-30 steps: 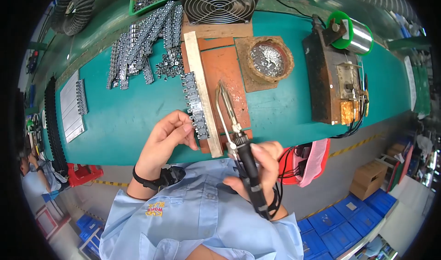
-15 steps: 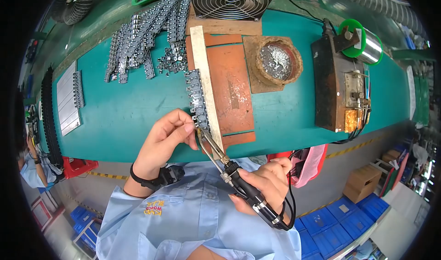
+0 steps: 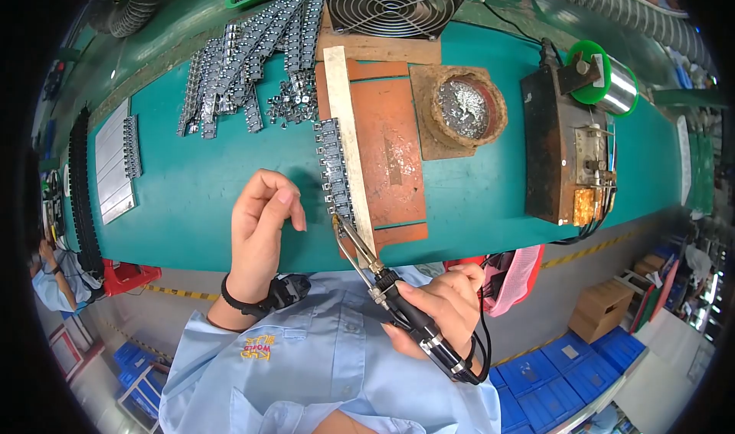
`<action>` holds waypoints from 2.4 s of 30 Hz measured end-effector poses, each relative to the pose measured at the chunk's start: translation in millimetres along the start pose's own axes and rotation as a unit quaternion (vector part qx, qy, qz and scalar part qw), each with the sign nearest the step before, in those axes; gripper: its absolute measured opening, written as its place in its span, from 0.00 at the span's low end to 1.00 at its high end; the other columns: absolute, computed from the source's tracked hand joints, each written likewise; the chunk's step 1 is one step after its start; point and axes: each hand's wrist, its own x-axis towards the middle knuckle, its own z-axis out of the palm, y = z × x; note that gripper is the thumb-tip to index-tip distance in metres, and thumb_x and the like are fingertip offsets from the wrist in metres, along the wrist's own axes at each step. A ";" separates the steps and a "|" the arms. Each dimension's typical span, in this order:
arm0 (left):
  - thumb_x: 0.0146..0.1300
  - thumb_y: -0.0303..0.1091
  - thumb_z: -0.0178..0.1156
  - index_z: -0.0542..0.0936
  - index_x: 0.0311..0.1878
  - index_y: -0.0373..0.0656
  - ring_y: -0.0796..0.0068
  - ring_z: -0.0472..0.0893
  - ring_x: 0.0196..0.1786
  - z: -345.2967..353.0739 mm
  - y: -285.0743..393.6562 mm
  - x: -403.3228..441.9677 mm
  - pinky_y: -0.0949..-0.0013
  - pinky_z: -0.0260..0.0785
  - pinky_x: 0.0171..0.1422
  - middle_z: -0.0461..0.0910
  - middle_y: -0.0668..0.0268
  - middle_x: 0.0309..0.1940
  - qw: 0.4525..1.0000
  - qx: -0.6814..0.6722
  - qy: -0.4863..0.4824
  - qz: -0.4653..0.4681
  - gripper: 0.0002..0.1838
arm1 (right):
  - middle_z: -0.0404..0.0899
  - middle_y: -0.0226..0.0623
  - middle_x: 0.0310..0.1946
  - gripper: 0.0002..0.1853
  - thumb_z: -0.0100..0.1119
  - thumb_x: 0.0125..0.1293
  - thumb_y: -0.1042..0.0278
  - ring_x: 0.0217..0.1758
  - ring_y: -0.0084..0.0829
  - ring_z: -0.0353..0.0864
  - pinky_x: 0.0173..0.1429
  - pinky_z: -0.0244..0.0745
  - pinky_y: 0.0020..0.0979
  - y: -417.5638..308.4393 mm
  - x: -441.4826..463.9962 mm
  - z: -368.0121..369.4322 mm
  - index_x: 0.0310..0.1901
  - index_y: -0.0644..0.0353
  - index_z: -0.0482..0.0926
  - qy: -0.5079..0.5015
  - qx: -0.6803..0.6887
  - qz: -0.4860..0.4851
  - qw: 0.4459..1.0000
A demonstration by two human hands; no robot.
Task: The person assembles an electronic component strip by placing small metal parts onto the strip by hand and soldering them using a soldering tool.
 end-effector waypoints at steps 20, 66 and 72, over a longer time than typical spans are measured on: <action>0.65 0.30 0.49 0.69 0.33 0.41 0.85 0.67 0.26 -2.0 -3.1 6.0 0.81 0.59 0.33 0.70 0.72 0.24 0.996 -0.009 0.071 0.044 0.05 | 0.70 0.38 0.43 0.23 0.54 0.55 0.72 0.49 0.31 0.69 0.57 0.60 0.30 15.6 24.1 18.4 0.53 0.65 0.65 0.263 0.065 0.282 0.920; 0.61 0.32 0.55 0.73 0.36 0.37 0.87 0.68 0.24 -4.1 7.4 4.2 0.82 0.61 0.27 0.76 0.68 0.30 0.966 0.028 -0.161 -0.198 0.07 | 0.74 0.45 0.36 0.20 0.62 0.51 0.74 0.35 0.32 0.76 0.40 0.72 0.27 47.4 13.8 24.0 0.46 0.66 0.69 0.191 0.148 0.060 0.968; 0.61 0.32 0.55 0.73 0.36 0.37 0.87 0.69 0.25 -6.1 5.9 6.4 0.82 0.61 0.28 0.76 0.69 0.29 0.963 0.025 -0.174 -0.204 0.08 | 0.74 0.45 0.35 0.21 0.63 0.50 0.74 0.34 0.32 0.76 0.40 0.72 0.27 48.4 13.1 24.1 0.46 0.66 0.69 0.190 0.143 0.059 0.970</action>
